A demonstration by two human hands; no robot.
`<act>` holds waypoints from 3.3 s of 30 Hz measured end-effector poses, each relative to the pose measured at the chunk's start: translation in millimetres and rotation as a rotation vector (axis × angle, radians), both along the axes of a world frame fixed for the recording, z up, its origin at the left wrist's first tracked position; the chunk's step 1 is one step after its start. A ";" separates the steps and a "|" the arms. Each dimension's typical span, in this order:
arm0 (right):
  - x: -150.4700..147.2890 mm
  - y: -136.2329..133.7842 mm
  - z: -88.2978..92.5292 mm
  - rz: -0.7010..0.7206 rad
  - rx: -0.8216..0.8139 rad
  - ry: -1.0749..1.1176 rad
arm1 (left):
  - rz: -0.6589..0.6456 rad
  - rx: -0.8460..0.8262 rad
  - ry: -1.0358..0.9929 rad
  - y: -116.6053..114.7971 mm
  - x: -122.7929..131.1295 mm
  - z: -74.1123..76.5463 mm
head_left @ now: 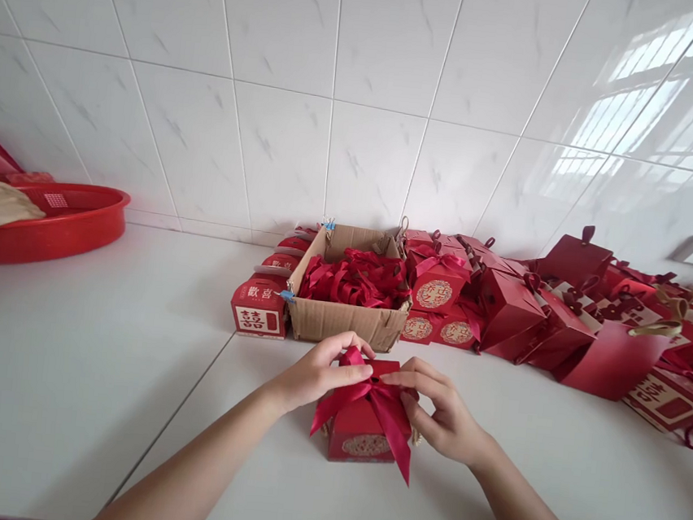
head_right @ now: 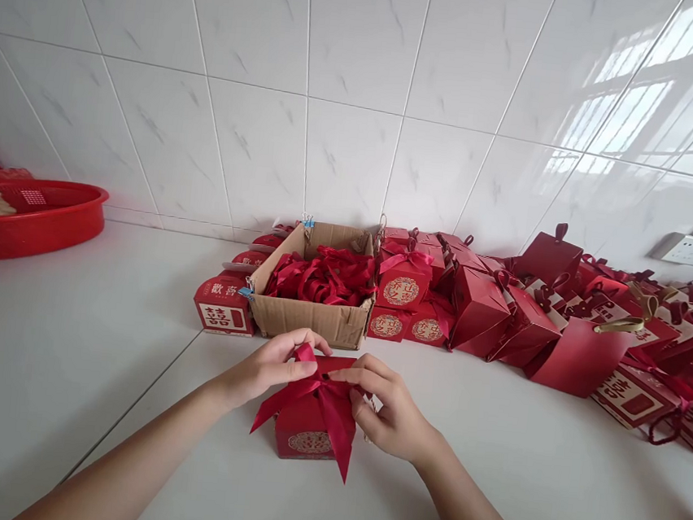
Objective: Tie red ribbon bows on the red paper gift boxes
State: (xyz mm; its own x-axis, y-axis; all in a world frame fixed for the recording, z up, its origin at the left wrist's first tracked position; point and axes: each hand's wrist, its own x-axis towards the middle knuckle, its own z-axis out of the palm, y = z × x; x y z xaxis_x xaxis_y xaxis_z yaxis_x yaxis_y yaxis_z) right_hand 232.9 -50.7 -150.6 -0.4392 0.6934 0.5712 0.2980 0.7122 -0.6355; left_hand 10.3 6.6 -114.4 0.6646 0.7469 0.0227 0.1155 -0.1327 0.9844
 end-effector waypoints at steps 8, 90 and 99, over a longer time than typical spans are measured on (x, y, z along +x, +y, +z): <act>-3.1 -1.2 -1.4 -0.076 -0.012 0.010 | 0.105 0.203 0.080 -11.2 6.0 2.5; -24.4 17.1 41.8 -0.136 -0.037 -0.330 | 0.206 -0.010 0.054 -23.1 -20.4 -21.0; -28.3 17.4 41.6 -0.169 -0.066 -0.348 | 0.222 0.006 0.037 -22.2 -20.0 -23.5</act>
